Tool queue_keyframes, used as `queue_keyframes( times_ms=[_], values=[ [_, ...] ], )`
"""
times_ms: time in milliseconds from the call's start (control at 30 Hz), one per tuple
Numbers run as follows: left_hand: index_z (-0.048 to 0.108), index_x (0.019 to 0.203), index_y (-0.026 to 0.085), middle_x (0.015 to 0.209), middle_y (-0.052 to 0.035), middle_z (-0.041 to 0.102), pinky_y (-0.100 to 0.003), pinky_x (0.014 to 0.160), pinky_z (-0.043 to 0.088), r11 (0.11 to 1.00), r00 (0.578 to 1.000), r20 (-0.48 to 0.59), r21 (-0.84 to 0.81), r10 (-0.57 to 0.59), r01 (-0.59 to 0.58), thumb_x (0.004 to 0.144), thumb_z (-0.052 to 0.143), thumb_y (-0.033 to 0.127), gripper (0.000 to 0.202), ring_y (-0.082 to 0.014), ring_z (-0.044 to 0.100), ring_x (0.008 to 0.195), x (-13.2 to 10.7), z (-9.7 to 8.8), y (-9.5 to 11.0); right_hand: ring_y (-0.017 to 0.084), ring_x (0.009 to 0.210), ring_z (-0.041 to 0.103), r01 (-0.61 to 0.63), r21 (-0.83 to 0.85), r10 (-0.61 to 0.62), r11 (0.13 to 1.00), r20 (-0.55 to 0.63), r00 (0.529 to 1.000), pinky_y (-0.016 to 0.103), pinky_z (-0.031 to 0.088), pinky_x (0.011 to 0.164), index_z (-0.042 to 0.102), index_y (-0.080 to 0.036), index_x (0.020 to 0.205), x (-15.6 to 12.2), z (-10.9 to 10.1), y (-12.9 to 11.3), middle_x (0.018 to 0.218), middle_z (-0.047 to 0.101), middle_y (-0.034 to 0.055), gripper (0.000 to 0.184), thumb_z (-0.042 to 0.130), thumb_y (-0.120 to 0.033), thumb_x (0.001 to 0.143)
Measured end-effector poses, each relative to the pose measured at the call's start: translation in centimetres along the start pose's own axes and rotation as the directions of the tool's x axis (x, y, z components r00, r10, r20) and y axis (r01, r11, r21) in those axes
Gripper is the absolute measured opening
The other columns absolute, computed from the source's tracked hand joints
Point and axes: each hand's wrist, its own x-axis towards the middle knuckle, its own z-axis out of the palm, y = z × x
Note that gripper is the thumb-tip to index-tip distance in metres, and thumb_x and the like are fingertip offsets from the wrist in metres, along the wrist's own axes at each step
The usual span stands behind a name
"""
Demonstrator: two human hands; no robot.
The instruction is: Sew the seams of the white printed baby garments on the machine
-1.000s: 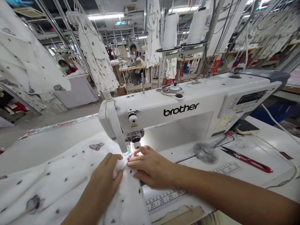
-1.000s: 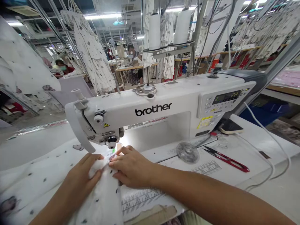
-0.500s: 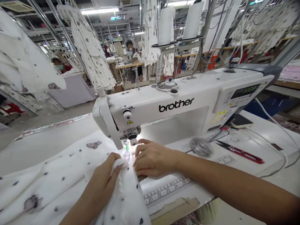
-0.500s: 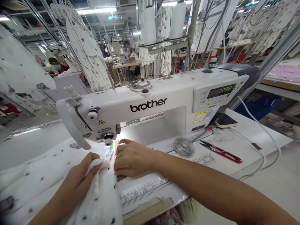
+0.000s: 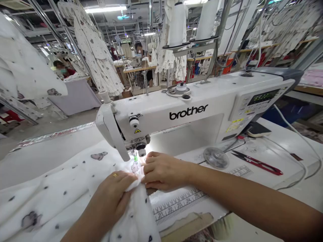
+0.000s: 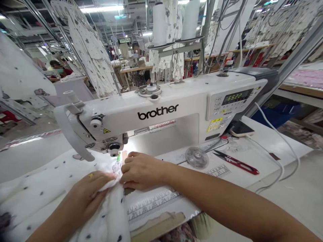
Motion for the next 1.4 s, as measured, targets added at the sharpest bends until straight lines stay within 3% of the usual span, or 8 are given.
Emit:
queue_keyframes(
  times_ms=[100, 333, 500, 667, 1000, 1067, 1233, 1400],
  values=[
    [0.060, 0.105, 0.021, 0.101, -0.0047, 0.069, -0.037, 0.084, 0.052, 0.991, 0.995, -0.010, 0.095, 0.100, -0.099, 0.083, 0.042, 0.005, 0.033, -0.0228, 0.064, 0.096, 0.2, 0.3, 0.5, 0.016, 0.079, 0.049, 0.000, -0.018, 0.000, 1.000, 0.000, 1.000, 0.032, 0.034, 0.092, 0.067, -0.020, 0.088, 0.1, 0.0, -0.2, 0.077, 0.062, -0.0016, 0.013, 0.059, -0.028, 0.095],
    [0.063, 0.099, 0.018, 0.098, -0.0071, 0.069, -0.039, 0.083, 0.054, 0.985, 0.993, -0.056, 0.150, 0.100, -0.091, 0.078, 0.041, 0.002, 0.034, -0.0243, 0.064, 0.093, 0.9, 0.7, 0.4, 0.017, 0.082, 0.049, -0.080, -0.054, 0.077, 0.995, -0.054, 0.996, 0.033, 0.035, 0.093, 0.066, -0.018, 0.085, 0.1, 0.3, -0.1, 0.080, 0.061, 0.0011, 0.023, 0.052, -0.030, 0.099],
    [0.063, 0.099, 0.022, 0.099, -0.0033, 0.070, -0.033, 0.078, 0.053, 0.992, 0.991, -0.066, -0.058, -0.113, 0.109, 0.087, 0.041, 0.010, 0.028, -0.0205, 0.065, 0.090, 0.9, 0.6, -0.3, 0.017, 0.085, 0.052, -0.142, -0.016, 0.139, 0.990, -0.104, 0.985, 0.035, 0.035, 0.096, 0.069, -0.017, 0.094, 0.3, 0.8, -0.3, 0.086, 0.064, 0.0021, 0.021, 0.054, -0.032, 0.098],
    [0.065, 0.096, 0.023, 0.087, 0.0014, 0.071, -0.026, 0.069, 0.049, 0.848, 0.906, -0.036, -0.369, -0.422, 0.380, 0.096, 0.044, 0.030, 0.022, -0.0164, 0.064, 0.077, 1.7, -0.2, -0.3, 0.018, 0.089, 0.054, -0.318, 0.088, 0.329, 0.944, -0.156, 0.931, 0.036, 0.036, 0.097, 0.071, -0.018, 0.102, 0.8, 1.1, -1.3, 0.092, 0.067, 0.0033, 0.018, 0.057, -0.029, 0.096],
    [0.065, 0.087, 0.021, 0.080, 0.0021, 0.068, -0.025, 0.068, 0.046, 0.766, 0.864, -0.046, -0.487, -0.501, 0.419, 0.095, 0.047, 0.034, 0.024, -0.0156, 0.062, 0.074, 2.0, -0.4, 0.1, 0.018, 0.088, 0.059, -0.581, 0.347, 0.620, 0.736, -0.001, 0.785, 0.036, 0.039, 0.090, 0.071, -0.017, 0.096, 2.9, 1.2, -2.2, 0.087, 0.069, 0.0013, 0.015, 0.071, -0.022, 0.082],
    [0.065, 0.087, 0.021, 0.081, 0.0013, 0.068, -0.025, 0.069, 0.047, 0.780, 0.871, -0.071, -0.486, -0.485, 0.395, 0.095, 0.047, 0.033, 0.023, -0.0160, 0.062, 0.076, 2.0, -0.3, 0.1, 0.017, 0.083, 0.058, -0.576, 0.359, 0.610, 0.735, 0.022, 0.792, 0.034, 0.038, 0.087, 0.072, -0.018, 0.092, 3.2, 1.1, -1.9, 0.081, 0.067, -0.0007, 0.014, 0.069, -0.015, 0.078],
    [0.066, 0.100, 0.021, 0.086, -0.0004, 0.070, -0.027, 0.070, 0.050, 0.839, 0.887, -0.136, -0.413, -0.441, 0.354, 0.095, 0.046, 0.028, 0.023, -0.0169, 0.065, 0.078, 1.3, 0.1, -0.2, 0.016, 0.085, 0.057, -0.407, 0.260, 0.414, 0.876, 0.031, 0.910, 0.037, 0.033, 0.091, 0.071, -0.021, 0.101, 2.9, 0.5, -1.2, 0.091, 0.067, 0.0010, 0.018, 0.064, -0.015, 0.086],
    [0.067, 0.103, 0.020, 0.086, -0.0036, 0.068, -0.031, 0.070, 0.051, 0.989, 0.963, -0.230, -0.087, -0.138, 0.121, 0.083, 0.042, 0.007, 0.034, -0.0193, 0.063, 0.079, 0.2, 0.5, -0.5, 0.017, 0.086, 0.052, -0.255, 0.065, 0.256, 0.965, -0.016, 0.966, 0.035, 0.031, 0.094, 0.069, -0.019, 0.096, 1.7, 0.4, -1.1, 0.088, 0.063, 0.0023, 0.015, 0.055, -0.025, 0.096]
  ],
)
